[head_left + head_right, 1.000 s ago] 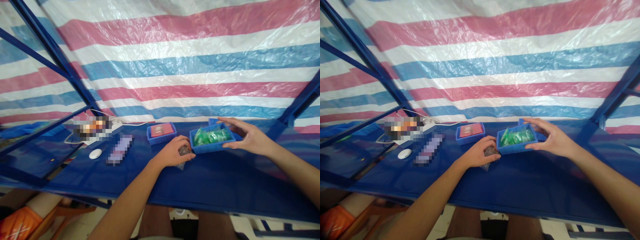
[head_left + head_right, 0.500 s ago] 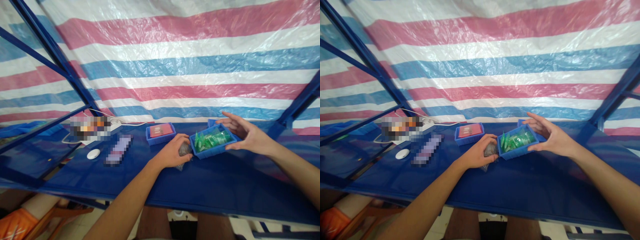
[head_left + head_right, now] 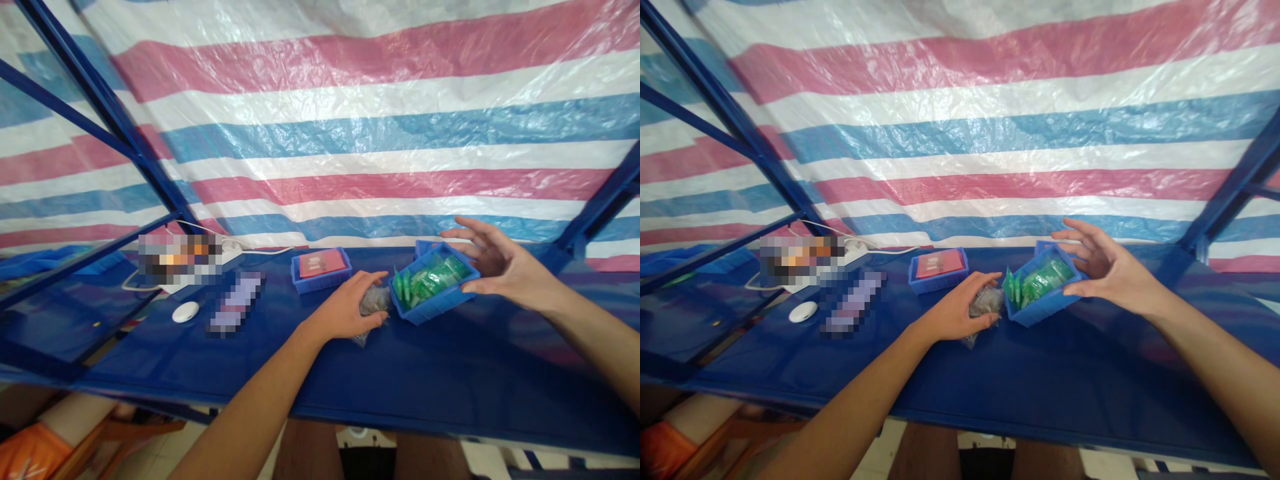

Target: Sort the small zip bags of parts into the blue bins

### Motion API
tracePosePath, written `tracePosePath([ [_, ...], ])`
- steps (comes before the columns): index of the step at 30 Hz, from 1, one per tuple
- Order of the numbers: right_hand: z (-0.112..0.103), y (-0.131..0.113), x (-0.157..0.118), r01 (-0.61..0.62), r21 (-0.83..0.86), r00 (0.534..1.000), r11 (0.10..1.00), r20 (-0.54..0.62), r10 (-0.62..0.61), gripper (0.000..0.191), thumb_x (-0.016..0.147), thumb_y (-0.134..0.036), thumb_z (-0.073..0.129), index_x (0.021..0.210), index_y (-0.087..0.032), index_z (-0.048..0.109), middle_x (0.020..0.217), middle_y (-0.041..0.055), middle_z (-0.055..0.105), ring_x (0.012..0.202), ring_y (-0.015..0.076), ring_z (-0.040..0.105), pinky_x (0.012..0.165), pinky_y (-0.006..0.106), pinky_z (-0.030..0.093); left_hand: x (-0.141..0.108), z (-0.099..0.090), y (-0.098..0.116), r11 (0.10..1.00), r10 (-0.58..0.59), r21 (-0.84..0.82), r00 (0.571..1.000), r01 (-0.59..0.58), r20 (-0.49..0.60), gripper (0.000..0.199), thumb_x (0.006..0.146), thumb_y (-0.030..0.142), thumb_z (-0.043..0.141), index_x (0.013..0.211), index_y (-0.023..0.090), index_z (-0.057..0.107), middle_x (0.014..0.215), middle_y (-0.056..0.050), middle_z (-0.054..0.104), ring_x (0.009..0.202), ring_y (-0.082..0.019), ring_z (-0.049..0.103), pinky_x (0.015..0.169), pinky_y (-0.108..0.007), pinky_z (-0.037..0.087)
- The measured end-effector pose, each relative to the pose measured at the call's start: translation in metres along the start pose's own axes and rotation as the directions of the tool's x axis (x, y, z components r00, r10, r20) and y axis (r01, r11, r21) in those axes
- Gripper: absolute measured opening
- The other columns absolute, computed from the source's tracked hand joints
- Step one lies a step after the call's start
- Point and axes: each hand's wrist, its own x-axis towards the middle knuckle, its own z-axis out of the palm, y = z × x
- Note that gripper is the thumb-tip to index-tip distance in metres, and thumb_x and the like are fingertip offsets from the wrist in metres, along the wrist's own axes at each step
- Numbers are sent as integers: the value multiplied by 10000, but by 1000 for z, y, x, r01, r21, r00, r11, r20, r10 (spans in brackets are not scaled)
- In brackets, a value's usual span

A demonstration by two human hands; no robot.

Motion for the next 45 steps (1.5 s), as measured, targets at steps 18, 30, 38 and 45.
tracePosePath([
  [18,10,-2,1,54,68,995,996,-91,-47,1091,671,-359,981,1581,-504,397,1576,53,516,1434,333,545,1176,494,484,9,5,19,932,228,303,972,-200,-62,431,1047,343,554,1473,288,593,1478,-101,621,1372,-273,561,1187,-479,442],
  [30,47,7,-11,53,-122,988,991,-138,-69,1009,794,-584,864,1640,-336,374,1621,124,495,1529,386,433,1249,538,379,12,11,20,962,189,202,982,-181,-21,389,1031,346,614,1392,213,561,1416,-105,638,1318,-232,626,1130,-373,524],
  [38,51,10,-18,-56,-235,998,970,-50,46,1200,829,-571,843,1716,-357,64,1734,106,336,1523,385,451,1200,559,439,8,11,19,994,32,102,999,-28,-43,602,967,356,707,1509,295,451,1468,-84,589,1161,-221,726,1007,-362,603],
  [45,50,7,-18,-14,-412,999,911,-54,-9,1325,767,-544,901,1706,-405,-23,1802,41,105,1630,404,179,1259,608,288,8,11,19,979,98,179,995,-94,-11,721,977,324,676,1625,359,361,1616,-89,446,1378,-274,603,1122,-425,562],
])
